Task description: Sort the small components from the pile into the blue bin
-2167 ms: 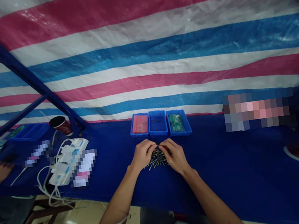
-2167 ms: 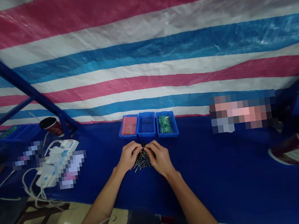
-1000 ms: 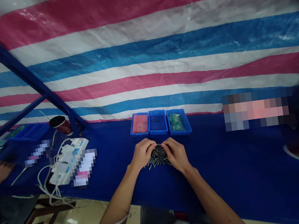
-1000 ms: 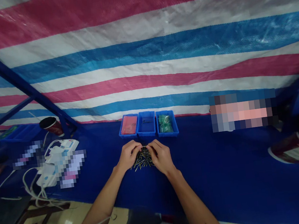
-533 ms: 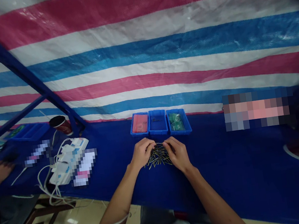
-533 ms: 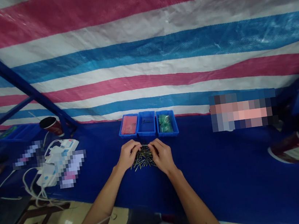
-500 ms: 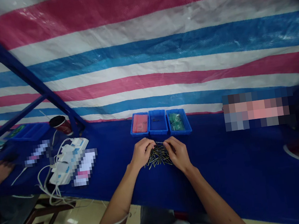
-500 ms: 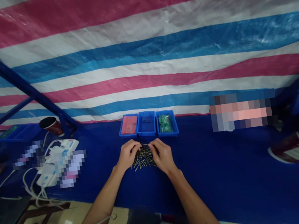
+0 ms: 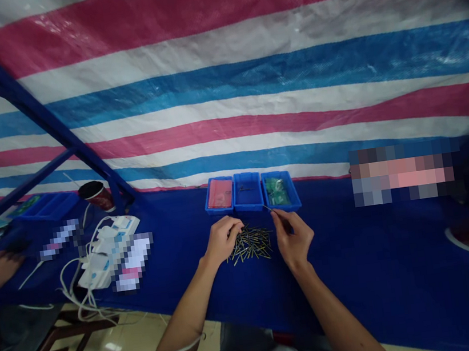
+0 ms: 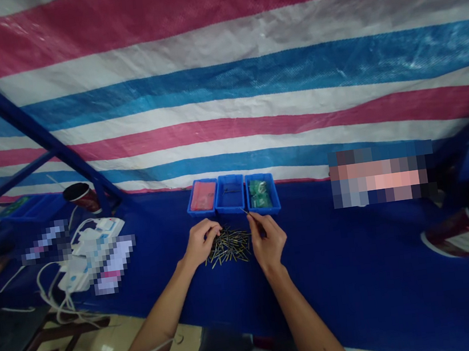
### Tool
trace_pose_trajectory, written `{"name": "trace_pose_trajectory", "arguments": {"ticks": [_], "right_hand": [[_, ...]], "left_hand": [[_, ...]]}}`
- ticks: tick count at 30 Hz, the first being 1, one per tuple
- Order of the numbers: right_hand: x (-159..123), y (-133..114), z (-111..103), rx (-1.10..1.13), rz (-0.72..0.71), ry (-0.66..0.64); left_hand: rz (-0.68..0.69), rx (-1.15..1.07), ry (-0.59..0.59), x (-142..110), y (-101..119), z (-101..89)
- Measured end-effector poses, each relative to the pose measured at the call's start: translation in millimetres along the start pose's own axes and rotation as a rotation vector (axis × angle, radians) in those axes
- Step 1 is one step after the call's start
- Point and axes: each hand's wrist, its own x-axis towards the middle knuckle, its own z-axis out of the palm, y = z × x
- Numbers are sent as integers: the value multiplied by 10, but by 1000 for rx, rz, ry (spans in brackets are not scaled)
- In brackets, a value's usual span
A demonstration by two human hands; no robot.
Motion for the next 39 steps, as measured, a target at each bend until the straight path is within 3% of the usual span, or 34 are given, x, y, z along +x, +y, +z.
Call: {"name": "trace_pose_trajectory", "arguments": {"ticks": [4, 6, 10, 12, 17, 21, 25, 32, 39], "right_hand": [[86, 27, 96, -62, 11, 100], [178, 44, 161, -132, 25, 82], [328, 77, 217, -335, 59, -166], [332, 94, 173, -390, 70, -214], [192, 210, -95, -281, 52, -248], [74, 390, -279, -185, 38, -434], [-7, 505, -309, -192, 15, -573], [-44, 525, -264, -237, 11, -597], [-8, 455, -280, -54, 10, -541]], "left_hand": [[-14, 1, -3, 1, -4, 7], [-25, 6, 1, 2, -10, 7], [-45, 15, 13, 1, -28, -1], [-52, 15, 13, 0, -34, -4], [-50, 19, 5, 2, -35, 5], [-49, 15, 3, 2, -39, 20], [-53, 16, 16, -5, -55, 23], [-55, 24, 6, -7, -58, 12], [-16, 14, 1, -9, -39, 48]]}}
